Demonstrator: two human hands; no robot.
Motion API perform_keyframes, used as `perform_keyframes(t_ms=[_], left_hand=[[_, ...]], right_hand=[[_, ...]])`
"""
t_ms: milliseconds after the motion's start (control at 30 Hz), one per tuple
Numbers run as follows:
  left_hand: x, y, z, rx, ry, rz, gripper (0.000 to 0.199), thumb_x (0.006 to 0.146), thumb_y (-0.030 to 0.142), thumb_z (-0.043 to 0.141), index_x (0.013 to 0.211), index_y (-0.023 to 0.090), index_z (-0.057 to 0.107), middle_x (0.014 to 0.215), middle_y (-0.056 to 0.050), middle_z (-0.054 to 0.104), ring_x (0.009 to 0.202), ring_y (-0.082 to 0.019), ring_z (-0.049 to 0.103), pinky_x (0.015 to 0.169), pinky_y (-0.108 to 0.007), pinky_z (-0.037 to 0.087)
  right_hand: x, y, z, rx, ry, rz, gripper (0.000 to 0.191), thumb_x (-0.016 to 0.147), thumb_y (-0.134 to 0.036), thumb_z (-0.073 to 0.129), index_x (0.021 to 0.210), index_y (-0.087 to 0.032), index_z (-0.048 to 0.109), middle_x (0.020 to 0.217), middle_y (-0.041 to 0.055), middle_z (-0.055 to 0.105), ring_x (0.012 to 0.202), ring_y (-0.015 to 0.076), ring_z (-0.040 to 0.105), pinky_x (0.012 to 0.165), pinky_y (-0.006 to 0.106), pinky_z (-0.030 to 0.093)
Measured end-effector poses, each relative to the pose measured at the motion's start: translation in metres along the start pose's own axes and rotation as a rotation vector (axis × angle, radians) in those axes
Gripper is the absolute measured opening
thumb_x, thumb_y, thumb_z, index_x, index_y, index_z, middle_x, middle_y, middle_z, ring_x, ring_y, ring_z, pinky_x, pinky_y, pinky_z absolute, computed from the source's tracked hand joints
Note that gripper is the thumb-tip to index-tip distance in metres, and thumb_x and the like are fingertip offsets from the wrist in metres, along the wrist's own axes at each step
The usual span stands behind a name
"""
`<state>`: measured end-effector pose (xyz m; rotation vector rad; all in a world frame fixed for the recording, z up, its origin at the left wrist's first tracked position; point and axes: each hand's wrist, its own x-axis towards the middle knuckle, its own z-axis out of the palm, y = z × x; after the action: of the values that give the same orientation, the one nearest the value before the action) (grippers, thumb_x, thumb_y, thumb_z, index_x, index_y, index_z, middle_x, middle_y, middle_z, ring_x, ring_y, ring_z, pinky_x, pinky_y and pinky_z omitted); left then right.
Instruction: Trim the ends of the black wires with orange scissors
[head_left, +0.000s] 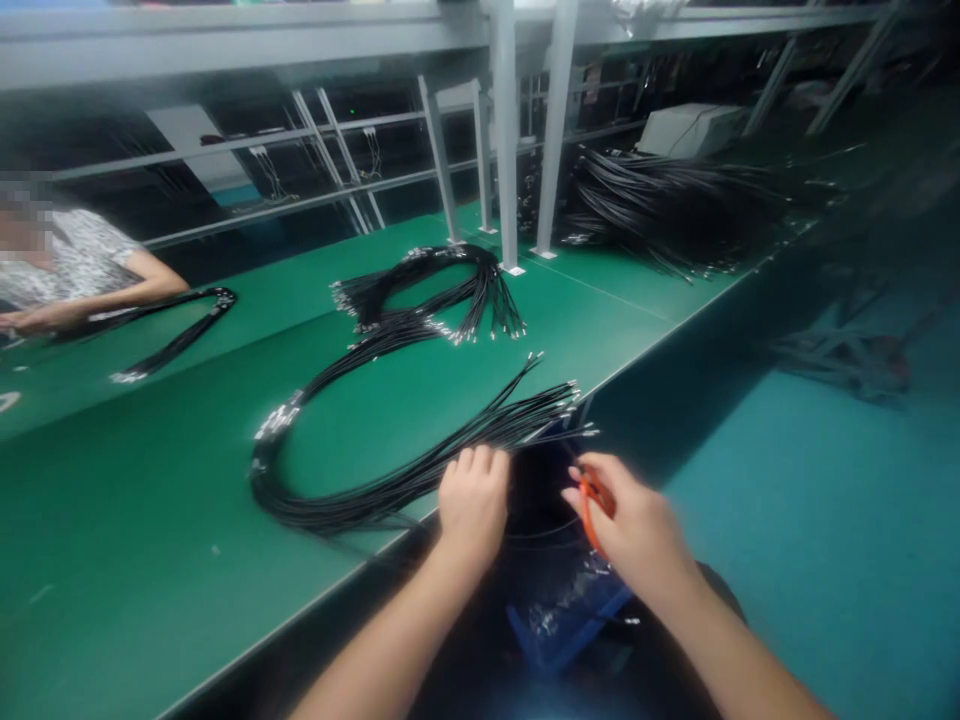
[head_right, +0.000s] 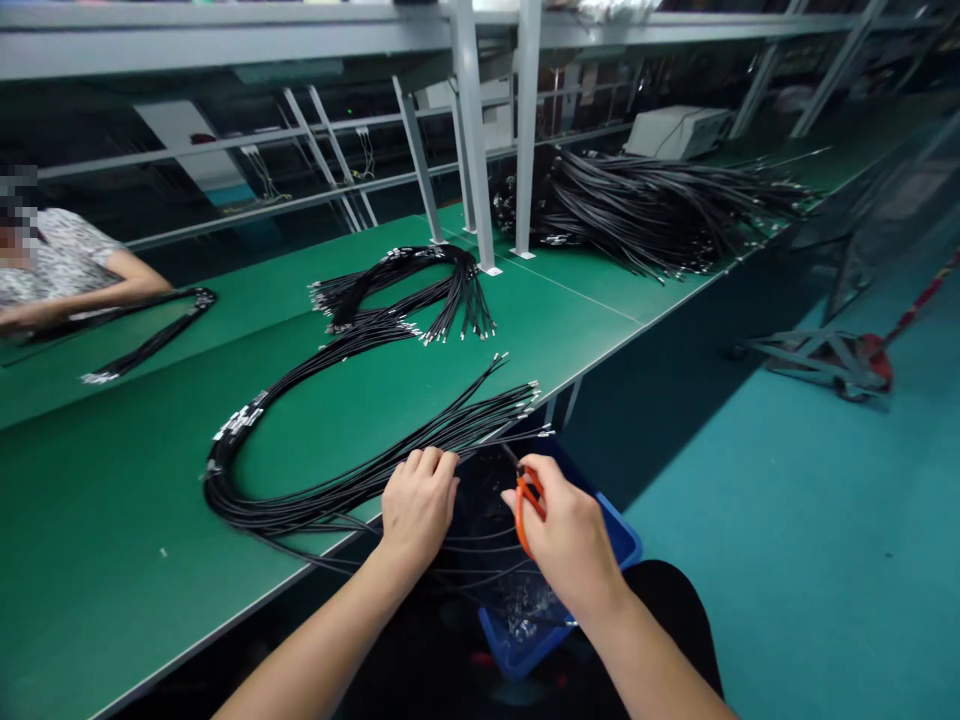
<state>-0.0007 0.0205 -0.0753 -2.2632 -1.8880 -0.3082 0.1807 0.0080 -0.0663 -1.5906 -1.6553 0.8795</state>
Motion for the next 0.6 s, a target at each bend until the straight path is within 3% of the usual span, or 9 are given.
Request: perform_keyframes(t_ms=[100, 200, 367, 500, 600], left_hand=[[0.000, -0.011, 0.008, 0.061, 0.019, 0.011, 0.012, 0.087, 0.016, 0.050, 0.081, 0.019, 0.059, 0.081, -0.006, 0.060, 0.079, -0.024, 0.052, 0.067, -0.035, 0.039], [-0.001, -0.015, 0.011, 0.096, 0.030, 0.017, 0.010, 0.088, 0.018, 0.050, 0.081, 0.020, 0.058, 0.081, -0.004, 0.059, 0.078, -0.022, 0.052, 0.066, -0.033, 0.038], [0.003, -0.018, 0.006, 0.094, 0.001, 0.061, 0.011, 0.087, 0.019, 0.050, 0.079, 0.020, 0.058, 0.081, -0.004, 0.058, 0.080, -0.022, 0.051, 0.067, -0.033, 0.038], [0.006, -0.018, 0.002, 0.065, -0.014, 0.047, 0.008, 0.086, 0.019, 0.050, 0.085, 0.019, 0.058, 0.084, -0.007, 0.057, 0.083, -0.025, 0.050, 0.068, -0.035, 0.037], [0.005, -0.017, 0.000, 0.033, -0.009, 0.033, 0.011, 0.087, 0.017, 0.048, 0.090, 0.019, 0.058, 0.085, -0.008, 0.057, 0.084, -0.025, 0.050, 0.068, -0.035, 0.038]], right_hand=[[0.004, 0.019, 0.026, -0.101, -0.102, 0.027, 0.013, 0.075, -0.022, 0.060, 0.087, -0.024, 0.061, 0.067, 0.0043, 0.068, 0.064, 0.0271, 0.065, 0.062, 0.037, 0.046], [0.002, 0.039, 0.031, -0.016, -0.168, 0.075, 0.008, 0.069, -0.022, 0.064, 0.075, -0.024, 0.060, 0.052, -0.0014, 0.061, 0.047, 0.0211, 0.060, 0.050, 0.030, 0.043], [0.000, 0.046, -0.013, 0.197, 0.008, 0.154, 0.033, 0.081, -0.044, 0.053, 0.105, -0.022, 0.047, 0.087, 0.0062, 0.065, 0.069, 0.0198, 0.064, 0.057, 0.029, 0.048], [-0.005, 0.024, -0.050, 0.343, 0.102, 0.167, 0.041, 0.076, -0.049, 0.061, 0.103, -0.022, 0.049, 0.080, -0.0001, 0.057, 0.071, 0.0164, 0.059, 0.065, 0.027, 0.048], [-0.011, 0.006, -0.060, 0.479, 0.088, 0.189, 0.040, 0.075, -0.044, 0.067, 0.102, -0.019, 0.052, 0.079, -0.0006, 0.057, 0.068, 0.0141, 0.057, 0.066, 0.026, 0.047]])
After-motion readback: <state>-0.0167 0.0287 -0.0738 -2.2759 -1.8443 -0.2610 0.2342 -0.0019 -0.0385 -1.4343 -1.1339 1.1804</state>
